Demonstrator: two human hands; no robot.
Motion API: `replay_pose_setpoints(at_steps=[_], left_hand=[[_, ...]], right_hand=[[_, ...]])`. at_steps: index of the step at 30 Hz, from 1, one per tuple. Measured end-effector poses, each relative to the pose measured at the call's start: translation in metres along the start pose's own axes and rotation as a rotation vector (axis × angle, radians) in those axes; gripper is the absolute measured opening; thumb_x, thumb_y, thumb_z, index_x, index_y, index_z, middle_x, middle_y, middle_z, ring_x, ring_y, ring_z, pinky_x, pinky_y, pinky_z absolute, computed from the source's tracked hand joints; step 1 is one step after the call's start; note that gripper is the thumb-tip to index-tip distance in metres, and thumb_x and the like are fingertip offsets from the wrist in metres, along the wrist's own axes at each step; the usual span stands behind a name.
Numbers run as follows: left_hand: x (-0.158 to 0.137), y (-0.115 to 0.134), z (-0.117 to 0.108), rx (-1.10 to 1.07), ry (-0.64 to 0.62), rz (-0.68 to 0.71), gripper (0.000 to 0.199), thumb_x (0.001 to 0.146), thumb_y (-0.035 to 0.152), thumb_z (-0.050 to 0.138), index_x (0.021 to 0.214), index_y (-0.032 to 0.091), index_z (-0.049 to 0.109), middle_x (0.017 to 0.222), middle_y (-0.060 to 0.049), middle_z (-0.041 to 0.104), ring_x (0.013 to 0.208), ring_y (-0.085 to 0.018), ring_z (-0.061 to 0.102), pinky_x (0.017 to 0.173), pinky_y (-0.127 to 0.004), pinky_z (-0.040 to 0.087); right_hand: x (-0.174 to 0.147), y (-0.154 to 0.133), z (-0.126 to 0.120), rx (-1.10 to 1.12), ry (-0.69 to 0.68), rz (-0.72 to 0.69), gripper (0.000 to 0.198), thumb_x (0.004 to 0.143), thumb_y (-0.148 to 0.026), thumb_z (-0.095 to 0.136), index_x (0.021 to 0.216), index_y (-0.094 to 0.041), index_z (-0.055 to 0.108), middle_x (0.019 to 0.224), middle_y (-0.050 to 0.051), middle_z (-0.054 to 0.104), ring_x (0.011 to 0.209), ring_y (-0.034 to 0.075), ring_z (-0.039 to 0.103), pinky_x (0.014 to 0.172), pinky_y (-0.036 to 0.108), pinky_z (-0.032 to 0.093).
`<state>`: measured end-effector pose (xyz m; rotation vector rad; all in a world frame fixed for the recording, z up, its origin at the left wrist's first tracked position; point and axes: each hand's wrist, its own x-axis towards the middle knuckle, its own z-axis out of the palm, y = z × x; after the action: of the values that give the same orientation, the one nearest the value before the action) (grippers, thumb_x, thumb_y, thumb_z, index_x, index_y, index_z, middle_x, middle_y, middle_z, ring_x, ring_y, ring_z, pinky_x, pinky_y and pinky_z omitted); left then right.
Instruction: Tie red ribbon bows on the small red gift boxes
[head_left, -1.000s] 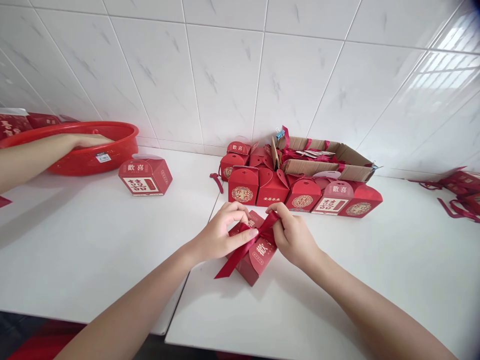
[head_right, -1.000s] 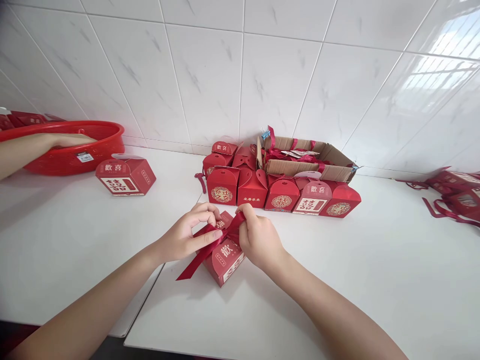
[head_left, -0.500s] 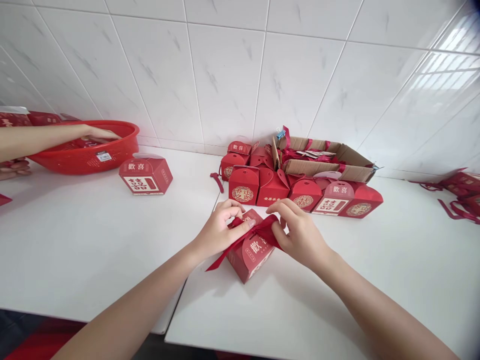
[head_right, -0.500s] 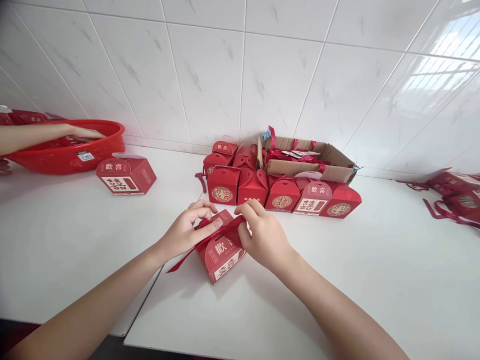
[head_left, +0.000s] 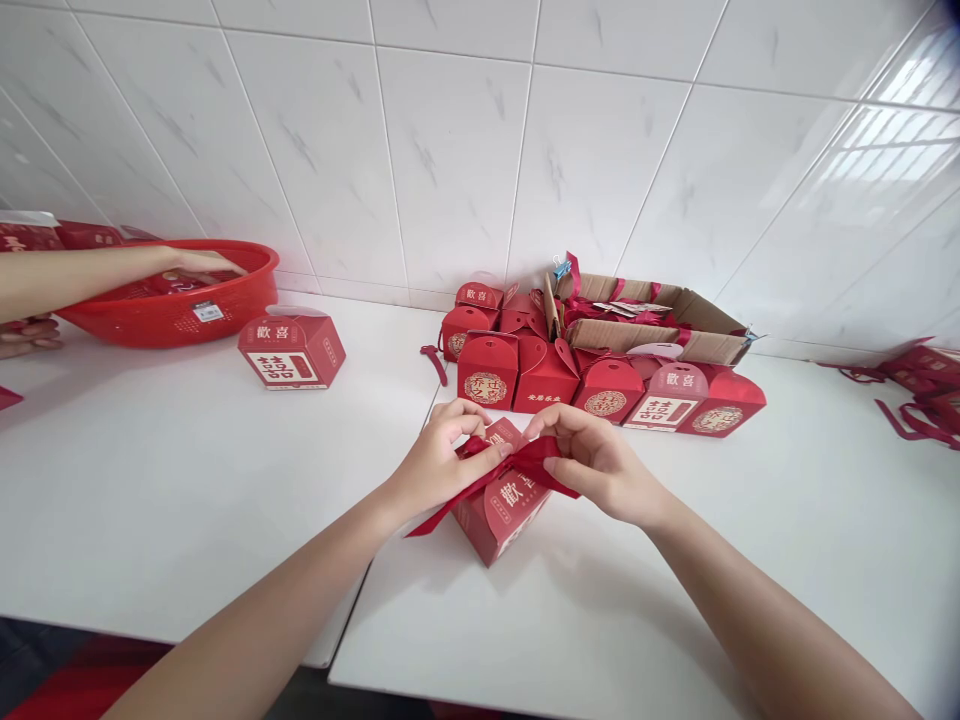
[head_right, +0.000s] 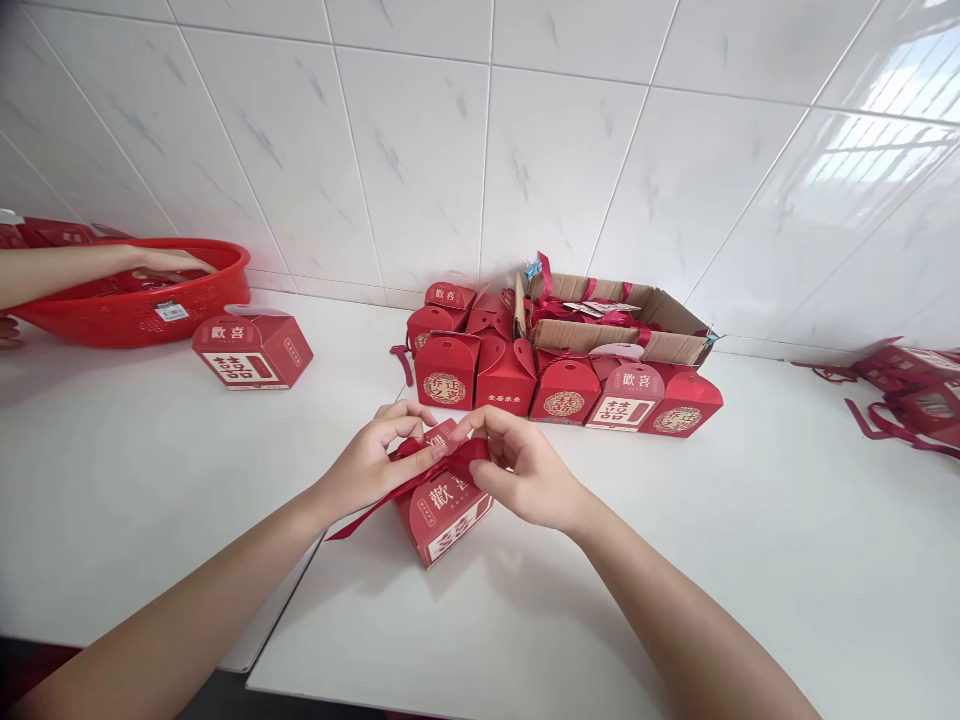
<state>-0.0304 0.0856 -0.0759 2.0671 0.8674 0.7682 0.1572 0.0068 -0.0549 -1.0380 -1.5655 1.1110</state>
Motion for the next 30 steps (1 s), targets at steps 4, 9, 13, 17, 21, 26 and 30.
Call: replay_pose_setpoints(at_steps=[4, 9, 13, 17, 21, 26, 30], left_hand=[[-0.001, -0.001, 0.001, 0.005, -0.010, -0.005, 0.035, 0.079, 0.042, 0.062, 0.061, 0.019, 0.044, 0.107, -0.005, 0.056, 0.115, -0.025, 0.044, 0.101, -0.047, 0.037], [-0.002, -0.002, 0.001, 0.007, 0.001, 0.002, 0.036, 0.080, 0.043, 0.061, 0.060, 0.019, 0.044, 0.106, -0.005, 0.056, 0.114, -0.025, 0.045, 0.101, -0.047, 0.037], [-0.002, 0.000, 0.002, -0.032, -0.001, -0.031, 0.034, 0.084, 0.045, 0.056, 0.063, 0.020, 0.050, 0.106, -0.005, 0.056, 0.115, -0.026, 0.045, 0.098, -0.044, 0.041], [-0.003, 0.003, 0.001, -0.079, -0.013, -0.063, 0.035, 0.086, 0.048, 0.051, 0.065, 0.020, 0.054, 0.107, -0.006, 0.055, 0.117, -0.025, 0.043, 0.094, -0.041, 0.045], [-0.003, 0.001, 0.001, -0.027, -0.011, -0.006, 0.033, 0.086, 0.045, 0.053, 0.065, 0.020, 0.052, 0.109, -0.005, 0.055, 0.118, -0.025, 0.042, 0.100, -0.043, 0.040], [-0.004, -0.002, 0.002, 0.063, 0.005, 0.106, 0.033, 0.085, 0.039, 0.055, 0.061, 0.019, 0.045, 0.110, -0.005, 0.054, 0.115, -0.024, 0.042, 0.100, -0.044, 0.036], [-0.004, 0.001, 0.001, 0.114, 0.045, 0.143, 0.033, 0.084, 0.038, 0.056, 0.060, 0.018, 0.045, 0.107, -0.006, 0.055, 0.115, -0.025, 0.041, 0.100, -0.044, 0.036]], right_hand=[[0.003, 0.002, 0.003, -0.069, 0.088, 0.063, 0.015, 0.084, -0.031, 0.057, 0.089, -0.017, 0.054, 0.067, -0.003, 0.050, 0.051, 0.007, 0.036, 0.046, 0.021, 0.030], [0.004, 0.009, 0.005, -0.258, 0.118, 0.005, 0.017, 0.086, -0.034, 0.057, 0.087, -0.018, 0.061, 0.074, 0.001, 0.059, 0.057, 0.009, 0.045, 0.051, 0.023, 0.038], [0.003, 0.011, 0.004, -0.518, 0.125, -0.140, 0.014, 0.084, -0.026, 0.059, 0.089, -0.019, 0.071, 0.069, 0.001, 0.056, 0.056, 0.010, 0.044, 0.052, 0.024, 0.037], [0.004, 0.013, 0.005, -0.577, 0.131, -0.152, 0.019, 0.084, -0.026, 0.059, 0.094, -0.020, 0.074, 0.065, 0.000, 0.051, 0.054, 0.009, 0.041, 0.050, 0.023, 0.035], [0.004, 0.015, 0.007, -0.576, 0.124, -0.102, 0.020, 0.085, -0.028, 0.058, 0.093, -0.021, 0.075, 0.062, 0.000, 0.052, 0.053, 0.009, 0.041, 0.050, 0.023, 0.034], [0.002, 0.015, 0.008, -0.499, 0.055, -0.008, 0.026, 0.089, -0.032, 0.052, 0.089, -0.019, 0.074, 0.069, 0.003, 0.064, 0.057, 0.011, 0.048, 0.051, 0.023, 0.038], [0.002, 0.012, 0.008, -0.492, 0.022, 0.044, 0.030, 0.091, -0.035, 0.048, 0.091, -0.018, 0.073, 0.070, 0.003, 0.065, 0.056, 0.011, 0.047, 0.050, 0.022, 0.037]])
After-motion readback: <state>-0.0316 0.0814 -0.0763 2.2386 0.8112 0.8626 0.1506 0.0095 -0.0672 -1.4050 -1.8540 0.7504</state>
